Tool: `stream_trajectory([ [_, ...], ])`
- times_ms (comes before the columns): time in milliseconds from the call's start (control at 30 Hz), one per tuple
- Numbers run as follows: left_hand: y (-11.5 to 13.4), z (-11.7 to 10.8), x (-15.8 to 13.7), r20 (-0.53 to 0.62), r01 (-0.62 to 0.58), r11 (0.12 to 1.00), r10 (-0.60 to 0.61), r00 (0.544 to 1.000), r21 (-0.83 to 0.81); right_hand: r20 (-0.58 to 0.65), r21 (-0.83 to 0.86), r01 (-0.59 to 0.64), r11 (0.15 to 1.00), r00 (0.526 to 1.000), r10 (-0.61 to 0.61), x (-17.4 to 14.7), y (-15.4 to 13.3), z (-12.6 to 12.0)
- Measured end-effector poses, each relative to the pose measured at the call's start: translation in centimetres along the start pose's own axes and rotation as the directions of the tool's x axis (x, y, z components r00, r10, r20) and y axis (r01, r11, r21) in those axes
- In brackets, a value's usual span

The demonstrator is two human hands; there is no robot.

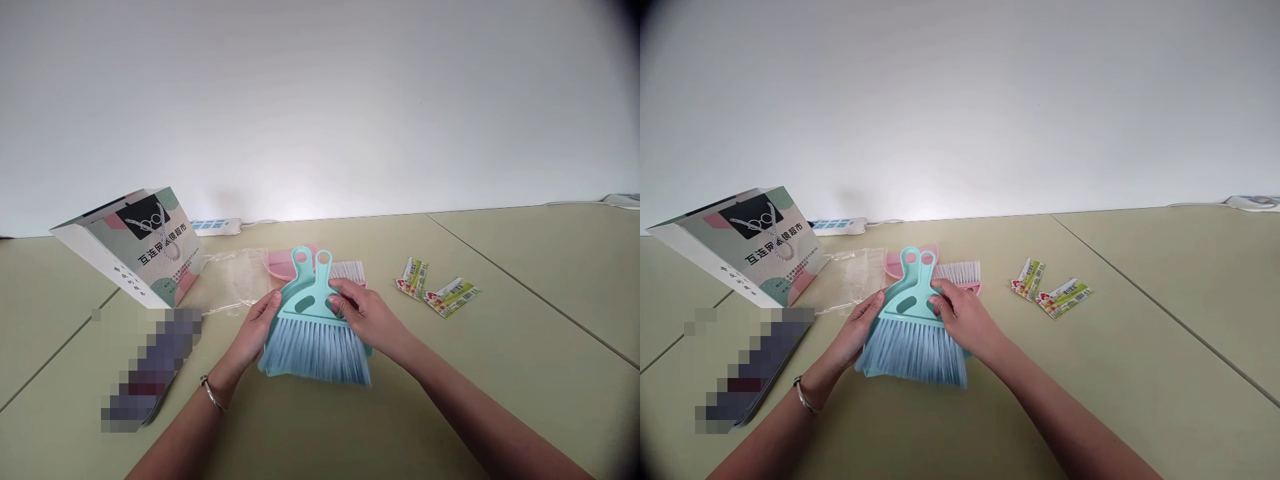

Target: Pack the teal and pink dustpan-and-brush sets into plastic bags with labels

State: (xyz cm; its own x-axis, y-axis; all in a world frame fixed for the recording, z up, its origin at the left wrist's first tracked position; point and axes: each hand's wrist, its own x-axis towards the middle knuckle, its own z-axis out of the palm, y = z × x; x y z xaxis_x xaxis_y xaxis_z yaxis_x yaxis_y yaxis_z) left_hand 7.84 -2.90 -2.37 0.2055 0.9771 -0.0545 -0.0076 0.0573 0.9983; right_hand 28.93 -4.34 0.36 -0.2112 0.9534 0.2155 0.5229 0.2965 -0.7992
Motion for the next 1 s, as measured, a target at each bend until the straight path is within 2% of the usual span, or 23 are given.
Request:
stream_trajectory([
  [100,0.1,0.3,-0.1,0.052,-0.011,0.999,0.009,0.999,0.030,-0.018,-0.028,-0.005,1.000,1.000,0.005,-0.3,0.1,0.1],
  [233,0.4,0.6,-0.3,0.076,-0.056,0.987,0.045,0.996,0.154,-0.155,-0.085,0.069,0.994,0.984,-0.081,-0.2,0.5,1.2],
  [433,0.6,0.9,-0.7,0.116,-0.089,0.976,0.066,0.991,0.201,-0.305,-0.306,0.237,0.922,0.893,-0.331,0.3,1.3,2.7],
  [567,0.7,1.0,-1.0,0.134,-0.078,0.972,0.050,0.990,0.220,-0.344,-0.374,0.254,0.892,0.855,-0.387,0.3,1.6,3.4],
  [767,0.5,1.6,-1.1,0.218,-0.105,0.970,0.056,0.974,0.220,-0.337,-0.326,0.224,0.918,0.880,-0.334,-0.1,1.4,3.2],
  [833,0.5,1.6,-1.1,0.218,-0.077,0.973,0.028,0.976,0.219,-0.374,-0.262,0.174,0.949,0.888,-0.266,0.0,1.3,2.6],
  [900,0.6,1.5,-1.1,0.217,-0.051,0.974,0.002,0.976,0.221,-0.374,-0.140,0.090,0.986,0.917,-0.137,0.2,1.3,1.9],
  [933,0.6,1.5,-1.1,0.217,-0.046,0.974,-0.004,0.976,0.222,-0.327,-0.056,0.044,0.997,0.943,-0.060,0.3,1.3,1.5],
  [1000,0.6,1.5,-1.1,0.224,-0.055,0.973,0.003,0.975,0.226,-0.142,0.105,-0.052,0.993,0.988,0.067,0.6,1.3,0.9],
])
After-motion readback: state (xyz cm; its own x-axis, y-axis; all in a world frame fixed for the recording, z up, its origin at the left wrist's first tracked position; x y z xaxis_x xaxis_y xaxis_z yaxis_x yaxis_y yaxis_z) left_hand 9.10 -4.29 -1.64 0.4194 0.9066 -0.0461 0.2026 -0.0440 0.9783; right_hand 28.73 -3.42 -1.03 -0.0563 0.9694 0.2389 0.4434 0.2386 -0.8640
